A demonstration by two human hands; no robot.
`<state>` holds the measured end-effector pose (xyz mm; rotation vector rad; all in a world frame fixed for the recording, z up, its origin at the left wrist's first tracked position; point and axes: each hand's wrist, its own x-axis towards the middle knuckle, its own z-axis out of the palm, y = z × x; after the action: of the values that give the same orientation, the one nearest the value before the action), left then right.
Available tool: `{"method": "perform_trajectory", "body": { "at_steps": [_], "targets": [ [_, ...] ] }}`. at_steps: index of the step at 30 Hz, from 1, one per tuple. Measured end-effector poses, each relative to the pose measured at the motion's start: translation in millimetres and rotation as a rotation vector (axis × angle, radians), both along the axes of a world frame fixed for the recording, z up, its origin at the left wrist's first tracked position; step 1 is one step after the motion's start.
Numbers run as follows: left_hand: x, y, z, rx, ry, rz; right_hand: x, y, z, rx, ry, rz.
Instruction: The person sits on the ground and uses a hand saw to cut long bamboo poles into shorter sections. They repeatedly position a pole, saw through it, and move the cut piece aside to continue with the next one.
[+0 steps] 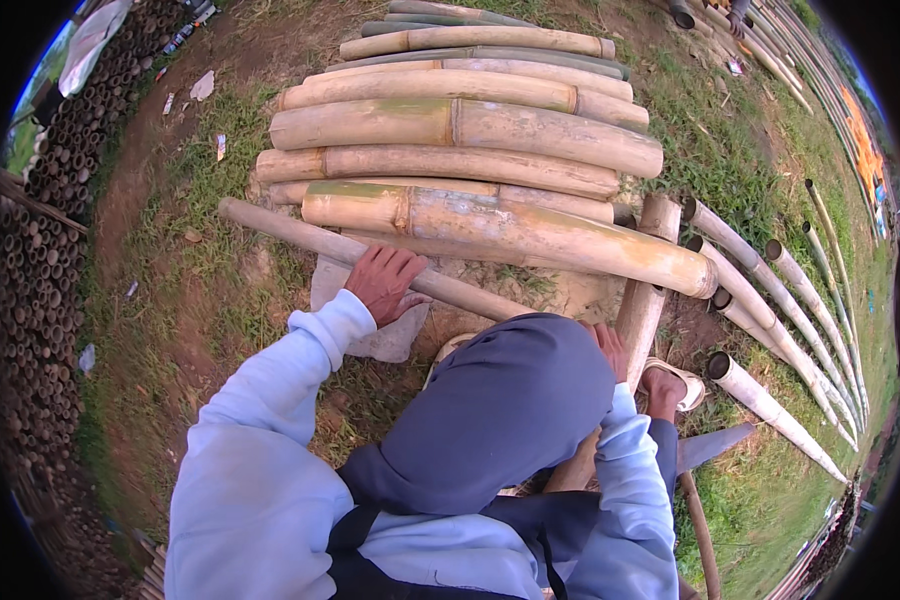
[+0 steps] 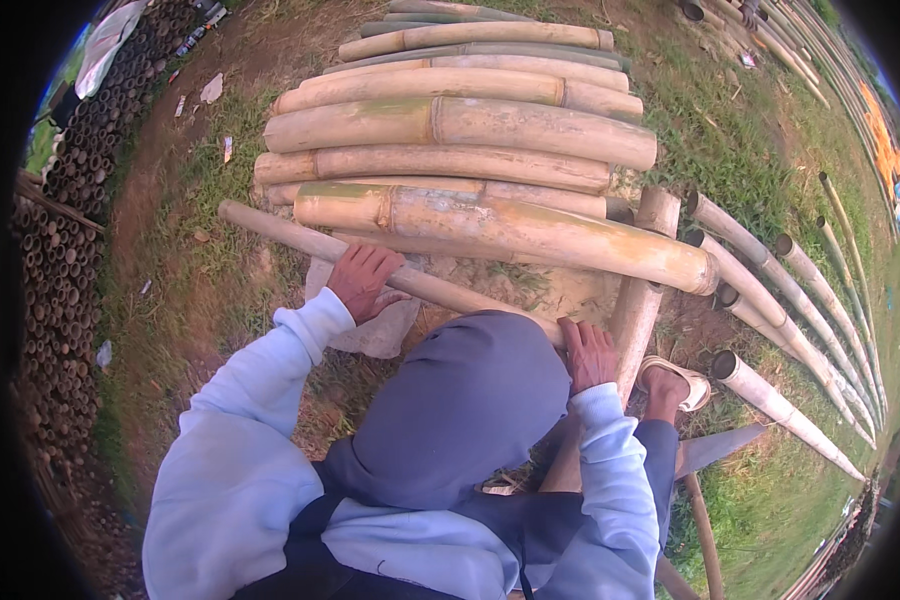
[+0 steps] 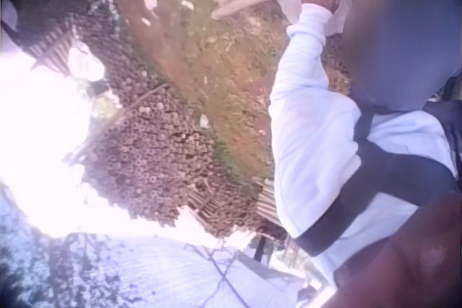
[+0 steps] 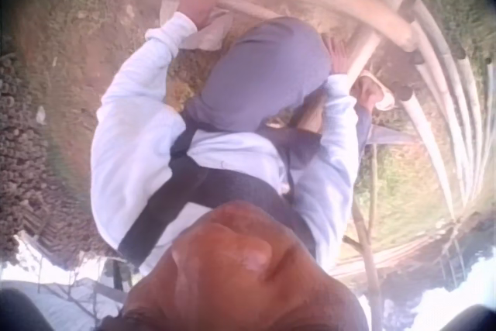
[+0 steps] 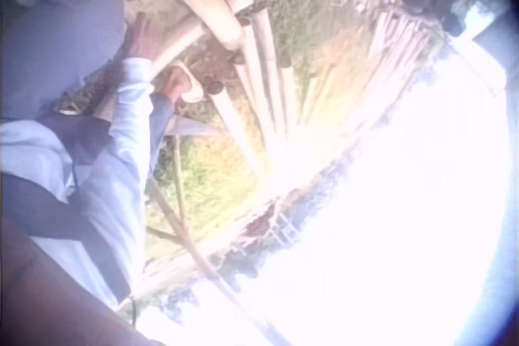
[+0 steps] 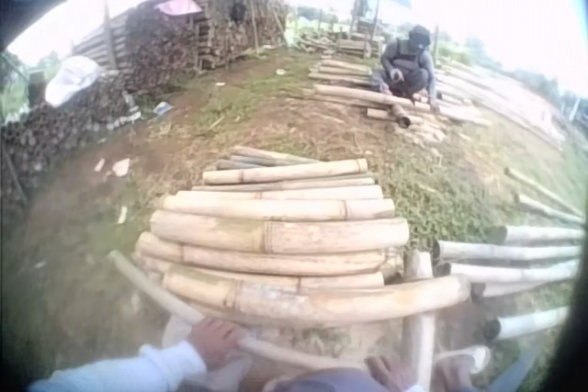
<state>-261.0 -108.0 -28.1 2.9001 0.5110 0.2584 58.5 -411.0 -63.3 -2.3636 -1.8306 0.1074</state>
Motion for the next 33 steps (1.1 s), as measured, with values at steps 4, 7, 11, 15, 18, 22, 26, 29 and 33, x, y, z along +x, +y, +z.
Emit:
{"method": "perform_trajectory", "body": {
  "at_steps": [4,7,11,15,18,22,26,29,33],
  "targets": [
    [76,-17,4,-0.015,-0.168,-0.067,51,-10,95,0.044,0.002,-0.041],
    [108,-13,3,-0.013,-0.247,-0.113,68,-8,126,0.068,0.027,-0.059],
    [117,-1,-1,-0.007,-0.279,-0.131,88,-3,129,0.002,0.075,-0.074],
    [146,1,2,-0.065,-0.226,-0.109,111,3,129,-0.060,0.106,-0.203],
    [161,7,7,-0.142,-0.200,-0.098,118,7,118,0.067,0.014,-0.314],
    [160,20,3,-0.043,-0.318,-0.026,88,5,105,0.464,-0.022,-0.568],
    [176,21,-3,-0.108,-0.305,-0.067,69,-54,77,0.573,0.064,-0.815],
    [182,20,-6,-0.105,-0.287,-0.066,56,-79,63,0.577,0.155,-0.886],
    [179,28,-19,-0.114,-0.268,-0.055,42,-78,49,0.632,0.244,-0.905]
  ]
}}
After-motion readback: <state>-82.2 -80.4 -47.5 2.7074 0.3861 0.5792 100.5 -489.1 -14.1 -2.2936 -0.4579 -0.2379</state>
